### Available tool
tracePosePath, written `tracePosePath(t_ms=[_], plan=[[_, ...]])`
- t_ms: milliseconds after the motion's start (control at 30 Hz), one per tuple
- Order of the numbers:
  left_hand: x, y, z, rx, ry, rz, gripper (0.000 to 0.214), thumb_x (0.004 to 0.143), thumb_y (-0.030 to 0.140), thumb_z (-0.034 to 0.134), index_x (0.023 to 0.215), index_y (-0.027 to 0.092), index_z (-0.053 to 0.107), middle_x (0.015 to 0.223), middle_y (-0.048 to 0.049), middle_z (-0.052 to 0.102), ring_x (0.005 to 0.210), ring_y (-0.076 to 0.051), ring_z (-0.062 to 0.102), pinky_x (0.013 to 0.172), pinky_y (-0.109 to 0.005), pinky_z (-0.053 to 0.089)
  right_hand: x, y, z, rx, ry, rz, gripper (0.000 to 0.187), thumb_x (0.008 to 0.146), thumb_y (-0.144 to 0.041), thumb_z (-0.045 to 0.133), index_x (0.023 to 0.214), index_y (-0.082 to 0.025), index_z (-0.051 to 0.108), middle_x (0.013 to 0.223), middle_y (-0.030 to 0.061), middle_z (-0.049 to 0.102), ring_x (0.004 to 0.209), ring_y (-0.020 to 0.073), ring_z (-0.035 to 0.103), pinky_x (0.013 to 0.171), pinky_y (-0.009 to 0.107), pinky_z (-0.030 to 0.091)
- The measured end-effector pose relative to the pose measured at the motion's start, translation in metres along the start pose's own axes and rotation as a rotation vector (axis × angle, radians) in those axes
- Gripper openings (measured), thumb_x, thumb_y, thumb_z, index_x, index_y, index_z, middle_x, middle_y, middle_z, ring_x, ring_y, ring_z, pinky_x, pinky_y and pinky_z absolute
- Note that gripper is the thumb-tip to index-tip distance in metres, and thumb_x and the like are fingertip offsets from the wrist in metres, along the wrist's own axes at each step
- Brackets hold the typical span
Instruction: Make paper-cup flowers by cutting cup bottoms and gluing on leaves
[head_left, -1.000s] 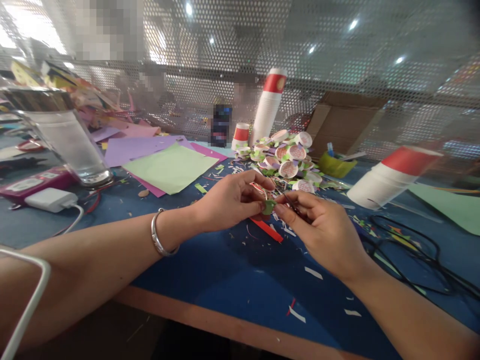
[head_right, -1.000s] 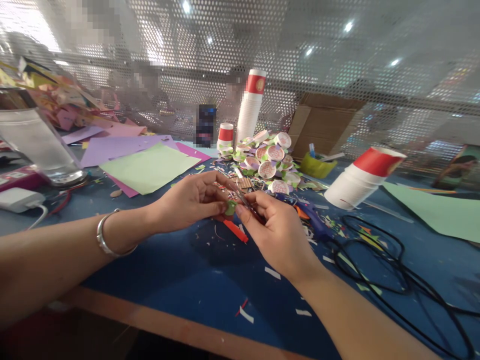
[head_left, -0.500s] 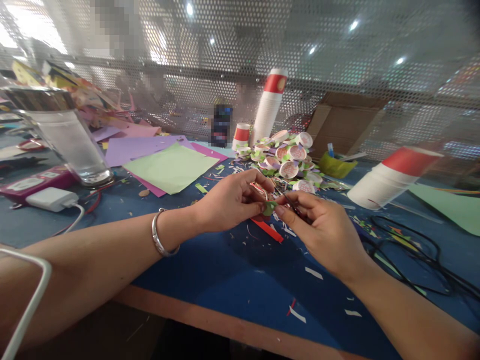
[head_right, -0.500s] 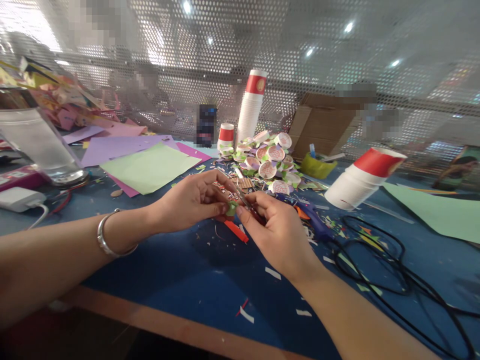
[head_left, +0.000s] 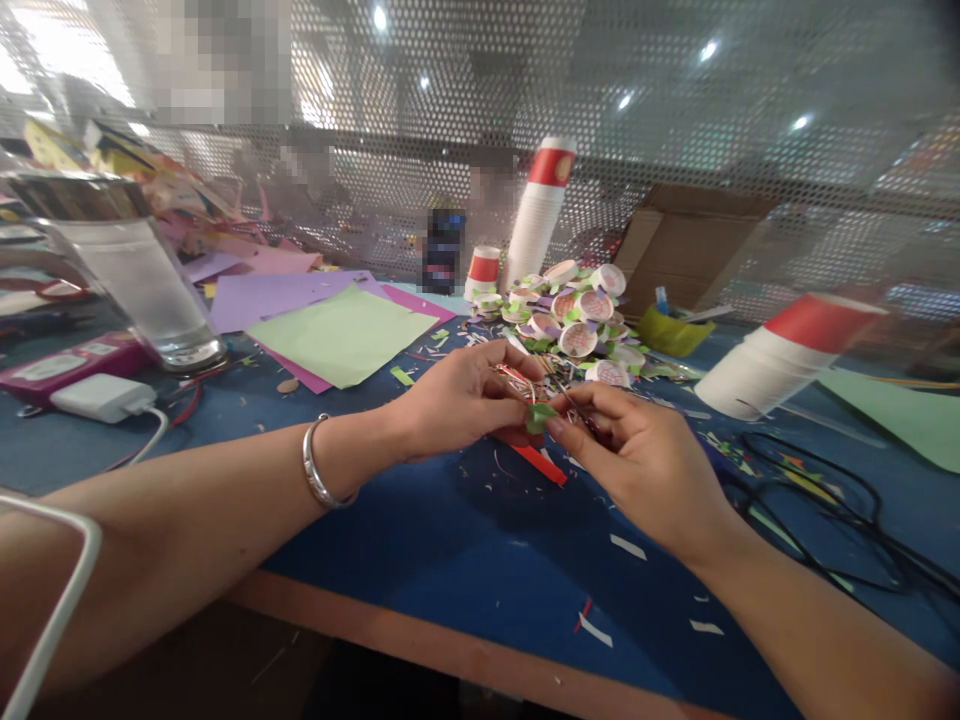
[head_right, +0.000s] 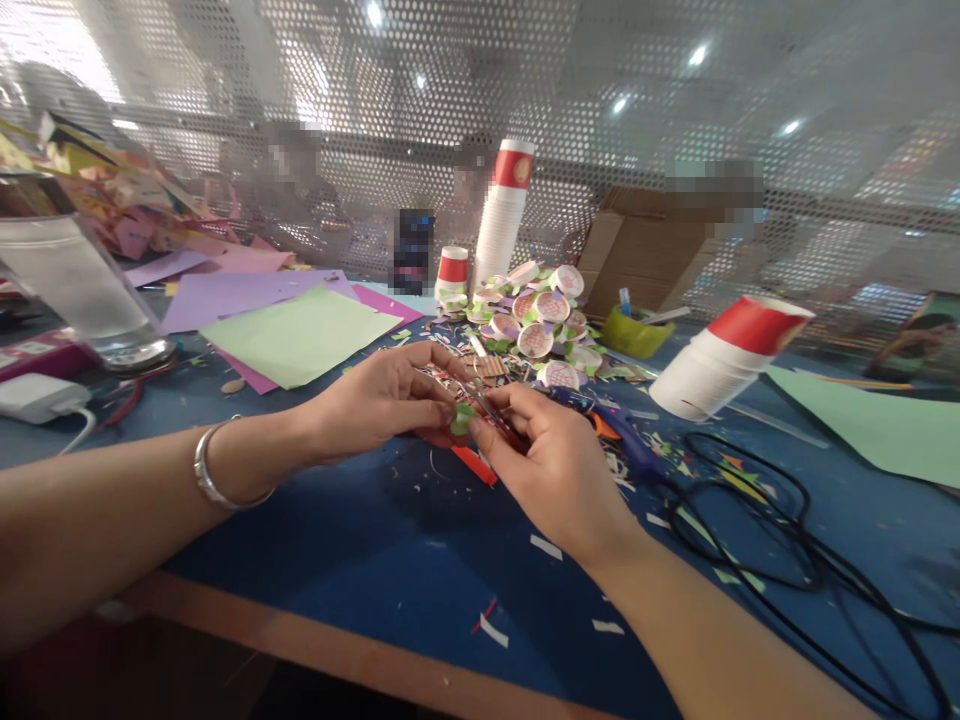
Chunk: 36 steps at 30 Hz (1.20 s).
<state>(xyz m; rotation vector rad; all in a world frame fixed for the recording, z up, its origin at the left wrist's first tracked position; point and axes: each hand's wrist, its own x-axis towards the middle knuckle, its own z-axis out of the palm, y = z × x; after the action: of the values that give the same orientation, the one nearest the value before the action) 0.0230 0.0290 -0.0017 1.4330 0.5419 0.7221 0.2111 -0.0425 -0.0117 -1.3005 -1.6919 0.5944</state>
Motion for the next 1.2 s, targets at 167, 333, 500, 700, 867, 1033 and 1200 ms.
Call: tracePosePath(t_ms=[167, 333, 500, 700, 867, 1033, 1200], plan=[[0.0, 0.0, 0.001, 0.049, 0.021, -0.002, 0.024, 0.087, 0.003, 0.064, 0.105, 0.015, 0.056, 0.077, -0.0044, 0.075, 0.073, -0.015, 0.077, 0.072, -0.027, 0.062, 0.001, -0.002, 0.001, -0.022, 0.001, -0.011, 0.013, 0.088, -0.031, 0.071, 0.095, -0.021, 0.071, 0.064, -0.002, 0.064, 0.058, 0.0155, 0.061, 0.05, 0.026, 0.043], [0.001, -0.004, -0.001, 0.158, 0.035, 0.06, 0.026, 0.082, 0.004, 0.065, 0.103, 0.017, 0.055, 0.071, -0.0004, 0.072, 0.069, -0.014, 0.075, 0.067, -0.026, 0.06, 0.001, -0.001, 0.0, -0.057, -0.003, 0.0, 0.013, 0.089, -0.032, 0.072, 0.095, -0.021, 0.072, 0.068, -0.0005, 0.069, 0.062, 0.0174, 0.065, 0.053, 0.027, 0.046], [-0.001, -0.006, -0.003, 0.304, -0.018, 0.152, 0.029, 0.081, 0.011, 0.068, 0.107, 0.017, 0.054, 0.074, -0.001, 0.073, 0.072, -0.016, 0.074, 0.066, -0.026, 0.056, 0.002, 0.0, -0.002, -0.008, -0.019, 0.039, 0.016, 0.088, -0.036, 0.074, 0.094, -0.021, 0.073, 0.071, 0.0002, 0.07, 0.066, 0.0181, 0.066, 0.059, 0.027, 0.049], [-0.007, 0.0, 0.0, 0.505, -0.037, 0.313, 0.023, 0.085, 0.011, 0.062, 0.107, 0.017, 0.056, 0.08, -0.0021, 0.071, 0.074, -0.013, 0.069, 0.066, -0.025, 0.051, 0.002, 0.002, -0.003, 0.062, -0.013, 0.092, 0.022, 0.087, -0.042, 0.078, 0.09, -0.021, 0.073, 0.069, -0.0008, 0.067, 0.061, 0.015, 0.057, 0.053, 0.026, 0.042], [-0.011, 0.005, 0.004, 0.707, 0.018, 0.451, 0.018, 0.086, 0.01, 0.06, 0.101, 0.019, 0.057, 0.076, 0.0023, 0.064, 0.066, -0.009, 0.058, 0.061, -0.023, 0.045, 0.001, 0.001, -0.002, 0.137, 0.01, 0.093, 0.025, 0.085, -0.045, 0.079, 0.084, -0.021, 0.071, 0.062, -0.0045, 0.057, 0.049, 0.0101, 0.042, 0.043, 0.026, 0.029], [0.0, 0.002, -0.008, 0.55, 0.189, 0.311, 0.011, 0.081, 0.011, 0.062, 0.089, 0.018, 0.065, 0.067, 0.0025, 0.06, 0.06, -0.009, 0.054, 0.057, -0.024, 0.042, 0.007, 0.006, -0.01, -0.054, 0.084, 0.091, 0.024, 0.09, -0.044, 0.069, 0.089, -0.02, 0.071, 0.068, 0.0002, 0.067, 0.055, 0.014, 0.053, 0.05, 0.028, 0.037], [0.001, 0.007, -0.015, 0.479, 0.172, 0.152, 0.01, 0.076, 0.012, 0.067, 0.085, 0.017, 0.069, 0.063, 0.0004, 0.064, 0.053, -0.009, 0.054, 0.049, -0.024, 0.038, 0.011, 0.014, -0.017, -0.512, -0.125, 0.149, 0.021, 0.092, -0.042, 0.063, 0.092, -0.022, 0.071, 0.073, 0.003, 0.074, 0.063, 0.0206, 0.064, 0.056, 0.031, 0.041]])
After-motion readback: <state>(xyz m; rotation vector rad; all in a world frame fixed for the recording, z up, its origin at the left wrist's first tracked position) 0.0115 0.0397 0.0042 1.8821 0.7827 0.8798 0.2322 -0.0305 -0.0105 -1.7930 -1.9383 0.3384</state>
